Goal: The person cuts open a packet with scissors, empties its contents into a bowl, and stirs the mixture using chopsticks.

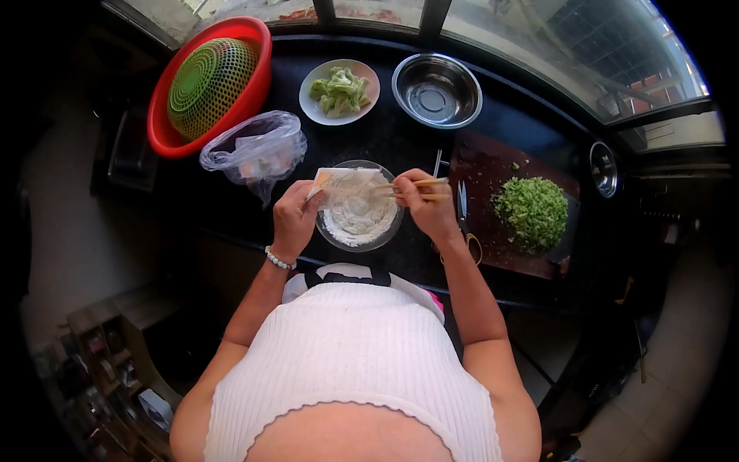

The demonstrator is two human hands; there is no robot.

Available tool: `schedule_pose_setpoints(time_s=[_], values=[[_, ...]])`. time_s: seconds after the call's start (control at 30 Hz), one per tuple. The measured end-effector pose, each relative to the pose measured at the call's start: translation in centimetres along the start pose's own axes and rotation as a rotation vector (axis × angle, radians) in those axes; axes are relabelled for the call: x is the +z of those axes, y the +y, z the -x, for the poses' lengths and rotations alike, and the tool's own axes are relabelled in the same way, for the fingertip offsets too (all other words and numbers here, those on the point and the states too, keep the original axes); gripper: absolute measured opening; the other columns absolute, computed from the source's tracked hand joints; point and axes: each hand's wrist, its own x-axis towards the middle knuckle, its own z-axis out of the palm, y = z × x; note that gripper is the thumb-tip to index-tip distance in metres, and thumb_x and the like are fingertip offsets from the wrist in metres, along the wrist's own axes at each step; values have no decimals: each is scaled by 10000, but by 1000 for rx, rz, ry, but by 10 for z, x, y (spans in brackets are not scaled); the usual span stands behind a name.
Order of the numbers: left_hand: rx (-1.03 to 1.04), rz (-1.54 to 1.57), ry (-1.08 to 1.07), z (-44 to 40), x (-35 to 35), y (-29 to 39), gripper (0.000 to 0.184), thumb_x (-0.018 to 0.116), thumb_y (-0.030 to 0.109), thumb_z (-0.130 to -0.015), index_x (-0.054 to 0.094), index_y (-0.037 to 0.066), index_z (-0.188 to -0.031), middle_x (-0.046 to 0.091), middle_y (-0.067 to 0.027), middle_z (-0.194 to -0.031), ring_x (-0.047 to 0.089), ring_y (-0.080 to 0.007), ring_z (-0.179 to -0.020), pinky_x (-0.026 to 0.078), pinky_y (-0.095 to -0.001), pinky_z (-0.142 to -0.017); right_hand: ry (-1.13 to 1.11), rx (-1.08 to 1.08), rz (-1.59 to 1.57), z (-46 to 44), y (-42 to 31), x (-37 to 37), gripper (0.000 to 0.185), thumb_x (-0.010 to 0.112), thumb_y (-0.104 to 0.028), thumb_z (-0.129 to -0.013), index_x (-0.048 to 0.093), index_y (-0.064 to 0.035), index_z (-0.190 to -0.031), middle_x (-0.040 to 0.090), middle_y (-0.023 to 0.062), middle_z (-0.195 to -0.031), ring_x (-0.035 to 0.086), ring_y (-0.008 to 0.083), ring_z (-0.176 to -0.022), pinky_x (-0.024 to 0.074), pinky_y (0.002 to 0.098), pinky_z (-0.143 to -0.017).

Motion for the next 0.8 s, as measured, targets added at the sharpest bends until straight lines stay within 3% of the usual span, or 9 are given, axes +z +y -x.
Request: schedule_pose_setpoints(time_s=[0.1, 0.17, 0.2, 0.3, 0.43, 0.57, 0.63, 0.73, 0.8], values=[[-70, -69, -34, 0, -4, 0, 147, 665, 134, -808, 586, 21, -756, 560, -106, -706, 564, -285, -609, 432, -356, -531, -316, 116, -22, 12, 0, 9, 157, 573, -142, -913, 640, -4, -874, 631, 35, -739, 620, 83, -697, 523, 205, -618], [-81, -85, -53, 0, -6, -2, 151, 662, 133, -810, 582, 20, -752, 556, -104, -703, 558, -287, -603, 427, -359, -526, -149, 280, 130, 3, -8, -7, 142, 566, -118, -918, 632, 9, -911, 639, 57, -791, 637, 111, -733, 544, 236, -659], [-55, -62, -46, -1, -6, -4, 146, 662, 126, -808, 580, 20, -750, 555, -104, -702, 555, -287, -600, 425, -359, -524, -45, 203, 183, -2, -7, -11, 148, 558, -120, -919, 634, 6, -905, 637, 61, -777, 637, 109, -711, 544, 232, -636], [11, 8, 15, -1, 0, -2, 152, 663, 119, -803, 570, 19, -738, 546, -101, -692, 546, -286, -588, 416, -363, -516, -221, -175, 121, 6, 5, 12, 175, 522, -126, -931, 632, -7, -865, 640, 61, -735, 628, 93, -627, 534, 204, -564], [-88, -139, -79, 1, -11, 2, 133, 669, 106, -804, 611, -9, -772, 579, -114, -717, 564, -251, -605, 425, -320, -537, -41, 225, 161, 0, -11, -10, 125, 568, -96, -906, 631, 9, -881, 619, 39, -714, 608, 92, -648, 509, 212, -600], [-14, -20, -49, 0, -2, 1, 118, 652, 110, -806, 592, 20, -758, 569, -108, -724, 579, -288, -630, 446, -358, -541, -274, -120, 66, 11, 10, 11, 167, 543, -128, -923, 638, 5, -886, 623, 36, -704, 623, 104, -639, 527, 217, -556], [11, 39, 17, 0, 2, 2, 114, 653, 110, -804, 597, 20, -762, 567, -110, -725, 577, -287, -628, 443, -354, -538, -223, 176, 52, 10, 4, -3, 177, 535, -130, -928, 645, 5, -891, 638, 52, -730, 632, 108, -641, 540, 219, -580], [-99, -131, -62, 3, -8, -1, 109, 657, 117, -807, 612, 21, -782, 570, -113, -726, 580, -286, -631, 442, -349, -538, 44, 43, 24, 7, 7, -9, 183, 528, -133, -933, 645, -1, -884, 640, 51, -745, 631, 91, -659, 545, 214, -595], [-44, -33, -47, 3, -2, -1, 104, 663, 115, -803, 616, 23, -793, 570, -115, -723, 579, -286, -629, 442, -350, -539, -136, 46, -73, 18, 15, 5, 185, 528, -140, -935, 640, 0, -889, 638, 43, -768, 629, 89, -678, 541, 211, -601]])
